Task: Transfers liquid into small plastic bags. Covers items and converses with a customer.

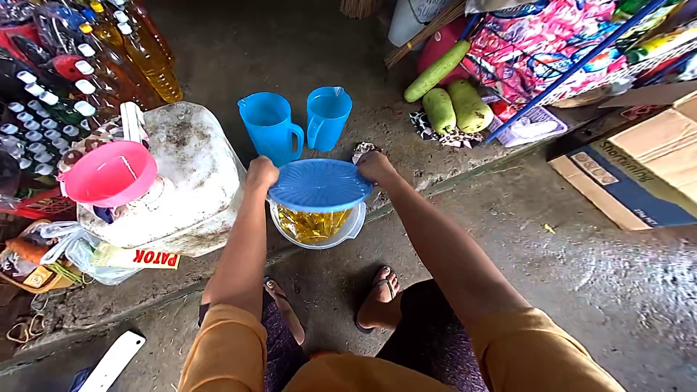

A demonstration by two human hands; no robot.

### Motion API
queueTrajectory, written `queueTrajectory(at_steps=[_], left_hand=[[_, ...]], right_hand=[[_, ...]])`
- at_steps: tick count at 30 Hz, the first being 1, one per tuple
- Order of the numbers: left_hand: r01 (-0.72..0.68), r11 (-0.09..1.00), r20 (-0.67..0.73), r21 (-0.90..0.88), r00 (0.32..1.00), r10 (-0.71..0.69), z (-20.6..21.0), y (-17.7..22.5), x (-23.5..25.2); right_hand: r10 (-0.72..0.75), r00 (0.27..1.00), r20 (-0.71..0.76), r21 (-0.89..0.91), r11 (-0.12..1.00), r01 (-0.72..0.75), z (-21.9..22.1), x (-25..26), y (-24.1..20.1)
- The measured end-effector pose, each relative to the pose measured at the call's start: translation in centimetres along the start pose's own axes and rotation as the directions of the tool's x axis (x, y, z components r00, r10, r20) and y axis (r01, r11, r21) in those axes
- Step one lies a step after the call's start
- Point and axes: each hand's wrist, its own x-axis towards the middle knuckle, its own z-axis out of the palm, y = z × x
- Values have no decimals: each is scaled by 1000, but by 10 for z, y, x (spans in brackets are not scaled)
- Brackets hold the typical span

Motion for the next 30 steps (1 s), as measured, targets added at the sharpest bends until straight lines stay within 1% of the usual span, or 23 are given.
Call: queueTrajectory(at_steps=[2,4,7,9,12,14,16,18,21,24,26,27,29,30], left_hand=[[-26,997,-36,-73,999,23,24,-15,-10],[-34,991,-94,-128,995,22,46,-25,-18],[9,997,-144,-79,989,-21,64,-28,-27],[11,1000,-199,-16,980,-15,74,-30,-28],[-100,994,-292,-39,953,84,88,-42,-21],[-108,988,-302,-107,951,71,93,-45,-17],[-106,981,-335,-162,941,47,97,-47,-13],[-102,976,-358,-190,933,28,96,-48,-8],[-84,983,-340,-161,940,24,95,-48,-10],[-118,980,-324,-160,944,60,83,-36,-25],[-192,966,-385,-174,916,113,65,-22,-52],[-249,952,-419,-179,894,156,54,-14,-70],[-376,902,-455,-212,855,249,30,-5,-115],[-450,862,-479,-232,824,301,21,-7,-141]], right_hand=[[-46,999,-28,25,999,47,13,-13,7],[-47,998,-52,33,998,48,31,-20,17],[-20,989,-148,2,1000,21,58,-34,28],[-49,973,-224,-11,999,47,73,-32,38],[-99,946,-309,141,979,148,88,-25,53],[-74,944,-323,254,954,162,95,-24,55],[-44,947,-319,315,937,150,98,-24,51],[-30,949,-313,320,938,135,97,-22,45],[-15,954,-299,302,947,110,99,-22,42],[-34,948,-315,296,946,132,100,-22,49],[-54,928,-368,326,927,183,97,-20,52],[-39,912,-409,357,913,199,93,-20,51],[31,875,-483,429,879,206,77,-23,45],[61,852,-521,457,862,218,68,-27,40]])
